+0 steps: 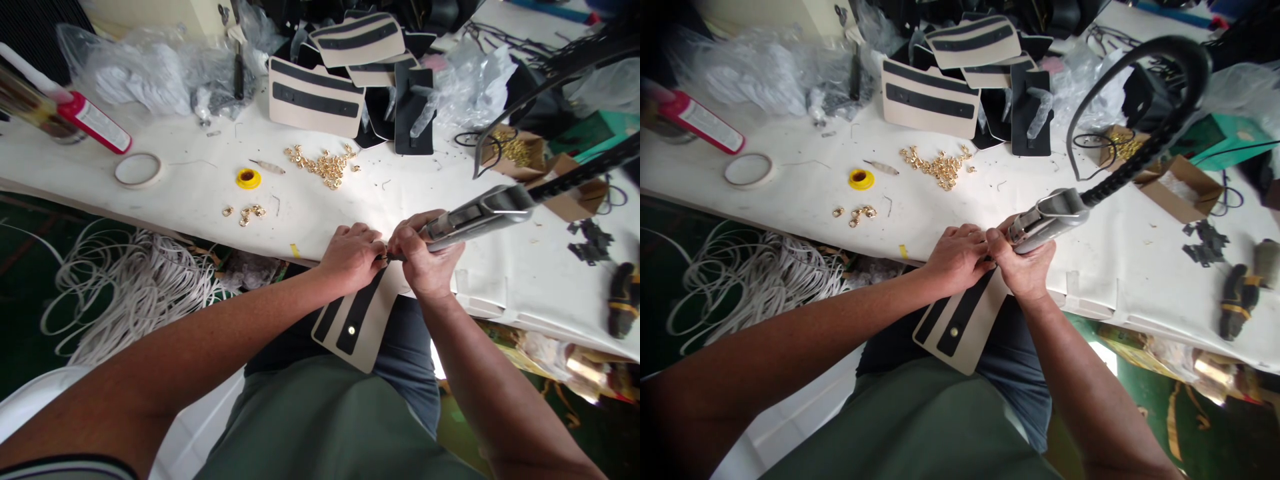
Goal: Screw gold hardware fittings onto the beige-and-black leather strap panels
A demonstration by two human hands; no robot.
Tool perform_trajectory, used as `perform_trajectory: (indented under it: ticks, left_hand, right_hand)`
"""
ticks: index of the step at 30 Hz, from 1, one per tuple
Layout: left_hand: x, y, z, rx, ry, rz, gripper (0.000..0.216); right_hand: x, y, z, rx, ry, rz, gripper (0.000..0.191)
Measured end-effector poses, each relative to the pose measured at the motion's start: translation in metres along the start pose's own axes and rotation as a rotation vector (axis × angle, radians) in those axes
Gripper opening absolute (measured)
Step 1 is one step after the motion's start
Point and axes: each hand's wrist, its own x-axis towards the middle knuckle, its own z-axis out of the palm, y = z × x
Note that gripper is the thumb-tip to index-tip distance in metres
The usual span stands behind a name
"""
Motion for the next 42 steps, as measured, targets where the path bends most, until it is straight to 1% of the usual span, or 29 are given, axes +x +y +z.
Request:
perform_trajectory:
  ticks: [3, 6, 9, 13, 17, 21, 24, 27, 30, 32, 33, 35, 36, 37, 38, 40, 41, 42]
  left_hand:
    - [0.0, 0.0, 0.0, 0.003, 0.003, 0.003, 0.02]
    - [0.0, 0.0, 0.001, 0.006, 0.004, 0.004, 0.022]
    - [0.0, 0.0, 0.002, 0.008, 0.007, 0.007, 0.022]
    - [0.0, 0.0, 0.002, 0.001, 0.01, 0.007, 0.019]
    - [-0.001, 0.0, 0.002, -0.012, 0.016, 0.001, 0.018]
    - [0.0, 0.0, 0.003, -0.008, 0.013, 0.001, 0.02]
    - [0.0, 0.0, 0.003, -0.007, 0.007, -0.001, 0.019]
    - [0.0, 0.002, 0.001, -0.024, 0.001, -0.026, 0.02]
    - [0.0, 0.004, -0.001, -0.052, 0.0, -0.076, 0.019]
    - [0.0, 0.005, -0.002, -0.038, 0.017, -0.085, 0.015]
    - [0.0, 0.005, -0.003, -0.025, 0.029, -0.086, 0.013]
    - [-0.001, 0.005, -0.003, -0.001, 0.051, -0.084, 0.013]
    - [-0.001, 0.005, -0.003, 0.006, 0.059, -0.083, 0.013]
    - [-0.002, 0.006, -0.003, 0.013, 0.064, -0.078, 0.015]
    - [-0.002, 0.006, -0.003, 0.021, 0.068, -0.072, 0.016]
    - [-0.003, 0.007, -0.003, 0.04, 0.073, -0.062, 0.018]
    - [-0.004, 0.008, -0.002, 0.051, 0.075, -0.06, 0.018]
    - [-0.005, 0.009, -0.002, 0.061, 0.077, -0.06, 0.018]
  right_hand:
    - [0.001, 0.0, 0.001, 0.009, -0.01, 0.009, 0.032]
    - [0.003, -0.003, 0.003, 0.006, -0.015, 0.049, 0.026]
    - [0.003, -0.004, 0.004, -0.023, -0.016, 0.084, 0.027]
    - [0.0, -0.005, 0.006, -0.046, 0.015, 0.089, 0.028]
    - [-0.003, -0.005, 0.007, -0.004, 0.038, 0.07, 0.025]
    - [-0.002, -0.003, 0.008, 0.09, 0.046, 0.069, 0.023]
    - [-0.003, 0.001, 0.007, 0.09, 0.044, 0.084, 0.022]
    - [-0.003, 0.001, 0.005, 0.041, 0.026, 0.137, 0.028]
    - [0.002, -0.004, 0.005, 0.045, -0.046, 0.215, 0.043]
    - [0.009, -0.011, 0.003, 0.062, -0.098, 0.228, 0.053]
    - [0.012, -0.014, 0.002, 0.077, -0.107, 0.223, 0.056]
    - [0.021, -0.02, -0.007, 0.076, -0.073, 0.21, 0.059]
    - [0.025, -0.022, -0.013, 0.036, -0.04, 0.198, 0.059]
    - [0.03, -0.022, -0.021, -0.054, -0.014, 0.179, 0.059]
    - [0.034, -0.02, -0.03, -0.211, -0.011, 0.158, 0.059]
    - [0.041, -0.011, -0.049, -0.608, -0.079, 0.133, 0.055]
    - [0.043, -0.004, -0.059, -0.772, -0.135, 0.137, 0.05]
    - [0.044, 0.004, -0.069, -0.888, -0.186, 0.154, 0.045]
